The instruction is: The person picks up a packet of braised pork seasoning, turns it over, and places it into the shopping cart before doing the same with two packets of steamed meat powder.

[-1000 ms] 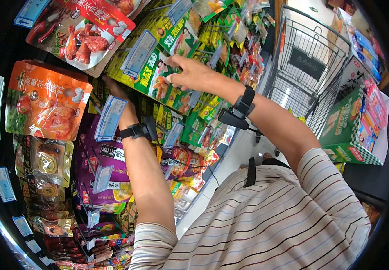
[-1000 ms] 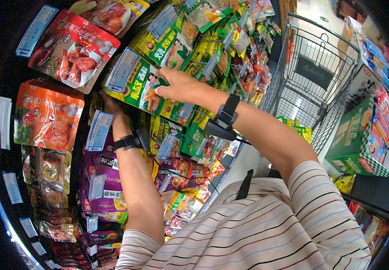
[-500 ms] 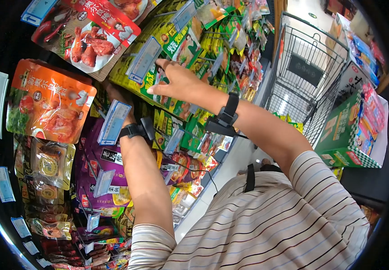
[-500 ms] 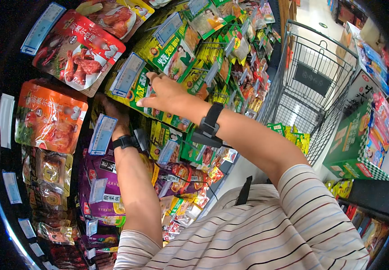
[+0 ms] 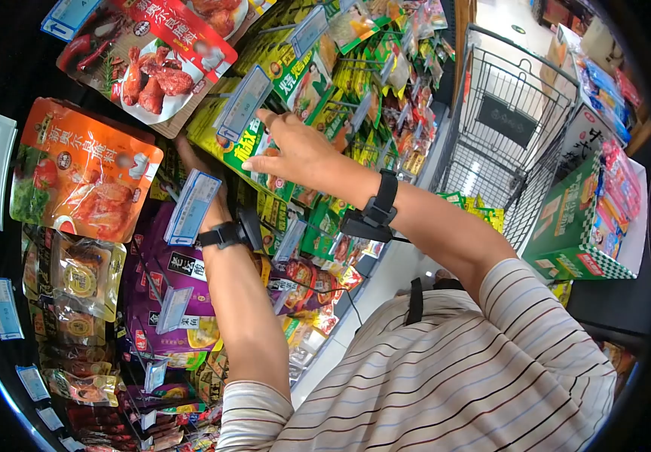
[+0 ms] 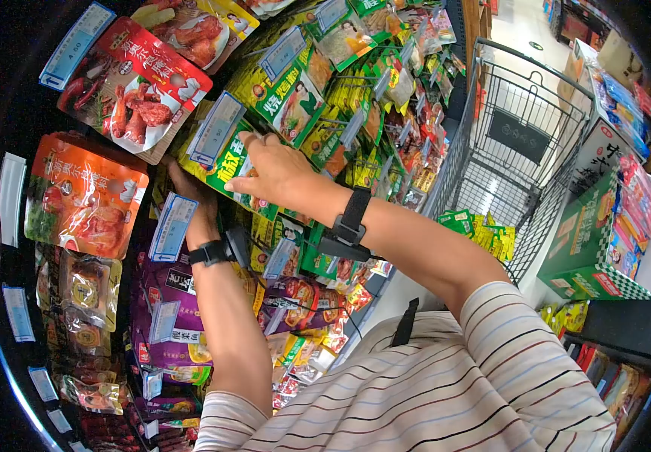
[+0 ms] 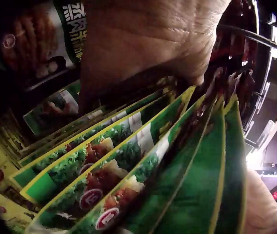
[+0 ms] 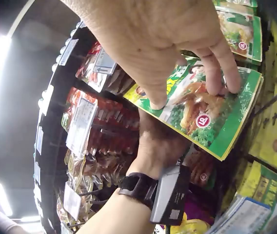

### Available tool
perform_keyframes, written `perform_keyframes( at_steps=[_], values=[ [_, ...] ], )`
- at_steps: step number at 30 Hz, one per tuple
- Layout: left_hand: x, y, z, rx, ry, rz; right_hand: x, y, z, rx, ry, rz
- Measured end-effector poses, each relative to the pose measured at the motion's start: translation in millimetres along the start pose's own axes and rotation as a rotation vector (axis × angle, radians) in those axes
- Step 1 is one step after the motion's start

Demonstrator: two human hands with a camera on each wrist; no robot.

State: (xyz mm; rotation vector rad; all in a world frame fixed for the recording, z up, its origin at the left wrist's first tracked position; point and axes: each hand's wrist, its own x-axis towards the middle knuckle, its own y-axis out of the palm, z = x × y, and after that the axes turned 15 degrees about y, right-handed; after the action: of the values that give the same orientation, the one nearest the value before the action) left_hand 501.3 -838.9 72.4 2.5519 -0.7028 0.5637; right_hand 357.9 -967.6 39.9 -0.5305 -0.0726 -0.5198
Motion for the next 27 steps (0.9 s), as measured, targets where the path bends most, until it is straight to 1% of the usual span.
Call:
perform_keyframes(
  at_steps=[1,4,7,9,11,13,14,16,19,20,22,23,25,26,27],
  values=[
    [-5,3,-2,-0.012,-0.008,-0.012,0,1,0,-0.01,-0.014,-0.019],
    [-20,7,-9,0.106,0.041,0.111,-1,1,2,-0.015,-0.02,-0.021],
    [-30,2,-11,0.151,0.082,0.097,0,-1,6,-0.05,0.005,0.0],
    [-37,4,-16,0.175,0.028,0.037,1,3,4,-0.079,-0.023,-0.042],
    [-39,-3,-17,0.196,0.044,0.057,3,6,4,-0.1,-0.034,-0.06],
    [-39,-12,-14,0.212,0.125,0.163,4,6,5,-0.114,-0.021,-0.055],
    [-39,-15,-11,0.353,0.151,0.164,3,7,5,-0.114,-0.028,-0.074],
    [-39,8,-22,0.637,0.203,0.161,4,10,2,-0.114,-0.044,-0.111],
    [-27,15,-4,0.444,0.24,0.039,11,17,-6,-0.055,-0.064,-0.043],
    [-26,17,-1,0.479,0.297,0.019,11,19,-10,-0.036,-0.077,-0.07],
    [-21,16,1,0.576,0.33,0.013,10,19,-12,0.003,-0.106,-0.122],
    [-20,14,1,0.628,0.348,0.01,10,18,-14,0.022,-0.088,-0.115],
    [-34,32,-19,0.791,0.295,-0.036,6,11,-18,0.062,-0.049,-0.101],
    [-38,40,-25,0.87,0.268,-0.057,5,10,-21,0.069,-0.059,-0.125],
    [-37,40,-23,0.9,0.306,-0.055,4,9,-23,0.073,-0.069,-0.152]
  ],
)
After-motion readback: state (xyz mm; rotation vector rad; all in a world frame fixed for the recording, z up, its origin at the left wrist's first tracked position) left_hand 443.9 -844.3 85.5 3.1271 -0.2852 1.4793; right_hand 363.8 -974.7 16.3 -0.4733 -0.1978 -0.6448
